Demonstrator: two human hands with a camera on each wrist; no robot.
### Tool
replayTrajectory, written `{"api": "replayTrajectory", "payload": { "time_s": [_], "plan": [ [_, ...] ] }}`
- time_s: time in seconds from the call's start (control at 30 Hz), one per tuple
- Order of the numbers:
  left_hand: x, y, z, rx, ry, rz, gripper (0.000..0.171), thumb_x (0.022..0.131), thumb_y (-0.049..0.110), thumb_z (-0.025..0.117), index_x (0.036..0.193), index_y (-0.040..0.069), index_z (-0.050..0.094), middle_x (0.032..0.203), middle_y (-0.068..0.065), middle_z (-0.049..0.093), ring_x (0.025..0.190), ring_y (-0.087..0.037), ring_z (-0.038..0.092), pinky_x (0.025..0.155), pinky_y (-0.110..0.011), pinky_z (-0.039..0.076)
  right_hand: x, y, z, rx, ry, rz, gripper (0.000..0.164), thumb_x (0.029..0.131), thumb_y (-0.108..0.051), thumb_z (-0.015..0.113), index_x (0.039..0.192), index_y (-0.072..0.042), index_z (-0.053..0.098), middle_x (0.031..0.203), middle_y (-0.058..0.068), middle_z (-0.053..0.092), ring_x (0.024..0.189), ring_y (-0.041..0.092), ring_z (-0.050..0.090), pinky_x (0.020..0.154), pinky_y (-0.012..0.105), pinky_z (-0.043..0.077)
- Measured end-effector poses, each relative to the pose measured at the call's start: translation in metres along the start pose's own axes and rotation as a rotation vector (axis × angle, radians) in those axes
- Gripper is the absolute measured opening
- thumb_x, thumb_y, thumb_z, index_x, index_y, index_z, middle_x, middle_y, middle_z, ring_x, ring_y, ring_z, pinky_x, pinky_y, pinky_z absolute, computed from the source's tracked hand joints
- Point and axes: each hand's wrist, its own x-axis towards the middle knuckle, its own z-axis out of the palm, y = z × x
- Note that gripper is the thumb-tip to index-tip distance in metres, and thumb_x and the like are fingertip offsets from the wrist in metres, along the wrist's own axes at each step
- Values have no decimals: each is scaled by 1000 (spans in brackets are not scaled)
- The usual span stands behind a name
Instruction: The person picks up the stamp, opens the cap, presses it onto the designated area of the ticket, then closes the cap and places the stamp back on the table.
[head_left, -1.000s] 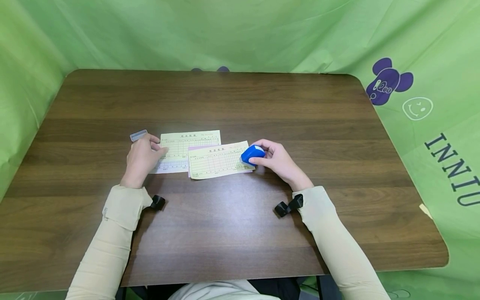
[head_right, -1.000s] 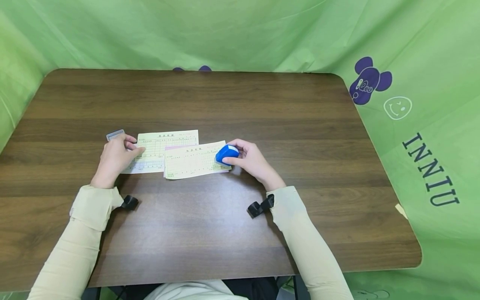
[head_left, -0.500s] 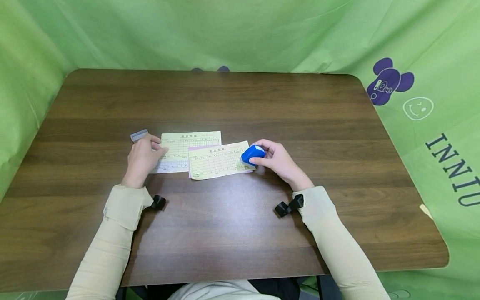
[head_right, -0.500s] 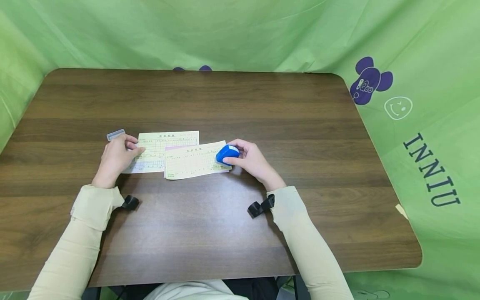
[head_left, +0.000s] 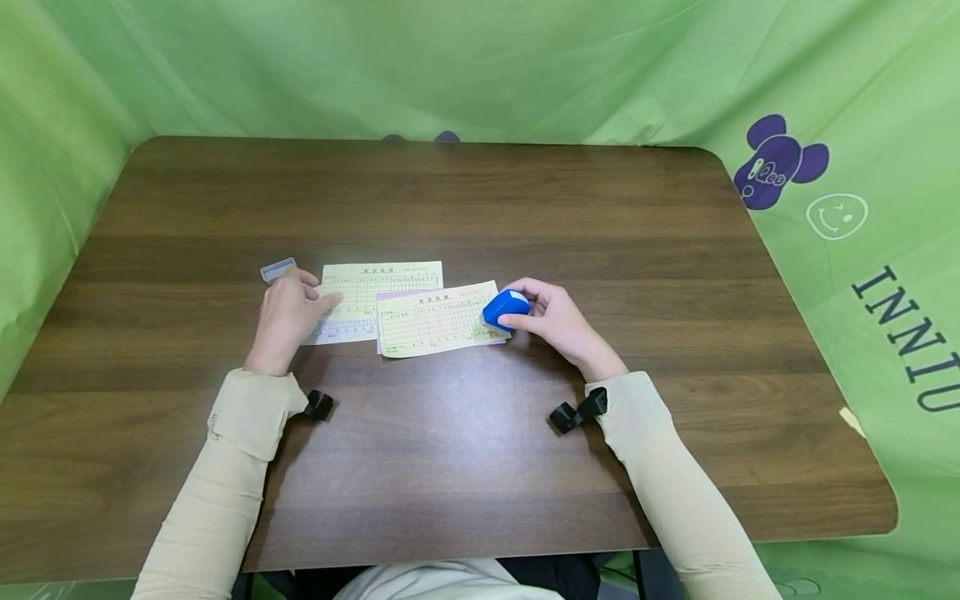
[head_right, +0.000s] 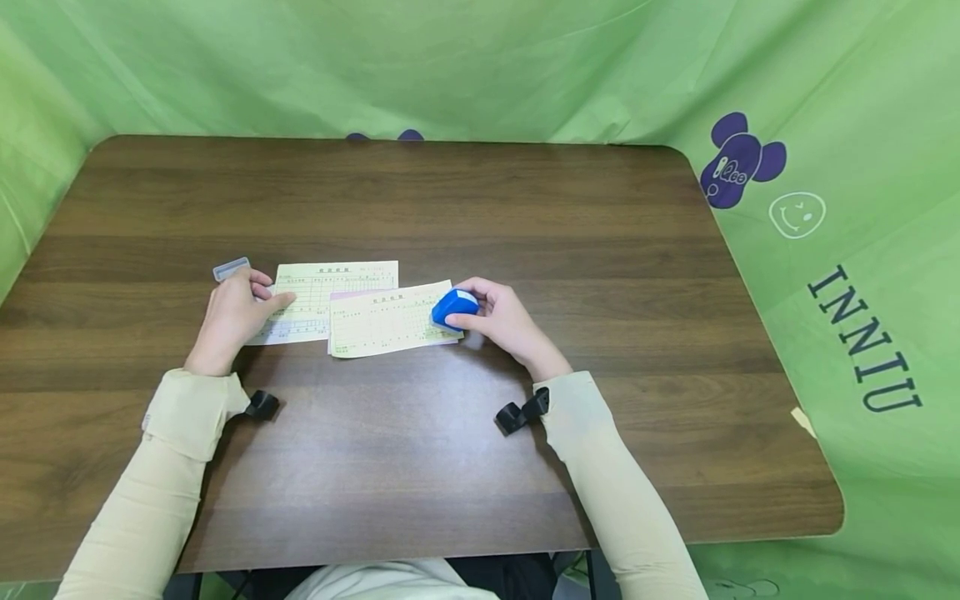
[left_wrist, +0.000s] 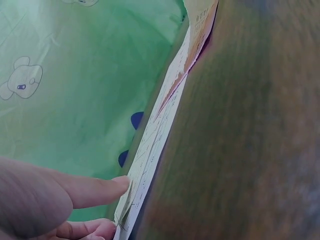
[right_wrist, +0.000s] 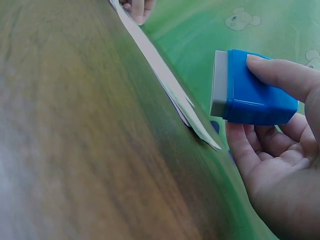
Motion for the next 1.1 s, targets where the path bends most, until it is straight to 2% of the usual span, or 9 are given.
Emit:
{"api": "replayTrajectory", "payload": {
  "time_s": [0.6, 0.93, 1.1],
  "plan": [
    [6, -1, 6, 28, -12, -12, 37, 92, 22, 63, 117, -5, 55, 113, -23, 60, 101, -35, 56, 84, -47, 44, 2, 4, 0, -6, -1, 6, 35, 86, -3, 69, 118, 7, 57, 99, -3, 63, 84, 5, 58, 78, 13, 51],
    [7, -4, 8, 15, 16, 61, 27, 91, 16, 63, 109, -2, 54, 106, -23, 63, 93, -36, 57, 77, -47, 42, 3, 4, 1, -9, 3, -2, 35, 86, -1, 69, 118, 8, 56, 98, -4, 63, 85, 4, 59, 79, 13, 51],
    [8, -3, 10, -11, 70, 100, 18, 91, 13, 58, 101, -2, 57, 99, -22, 64, 86, -35, 57, 71, -41, 41, 4, 4, 2, -15, 6, -7, 35, 86, -1, 69, 117, 8, 57, 98, -3, 63, 84, 5, 59, 79, 13, 51]
  ]
}}
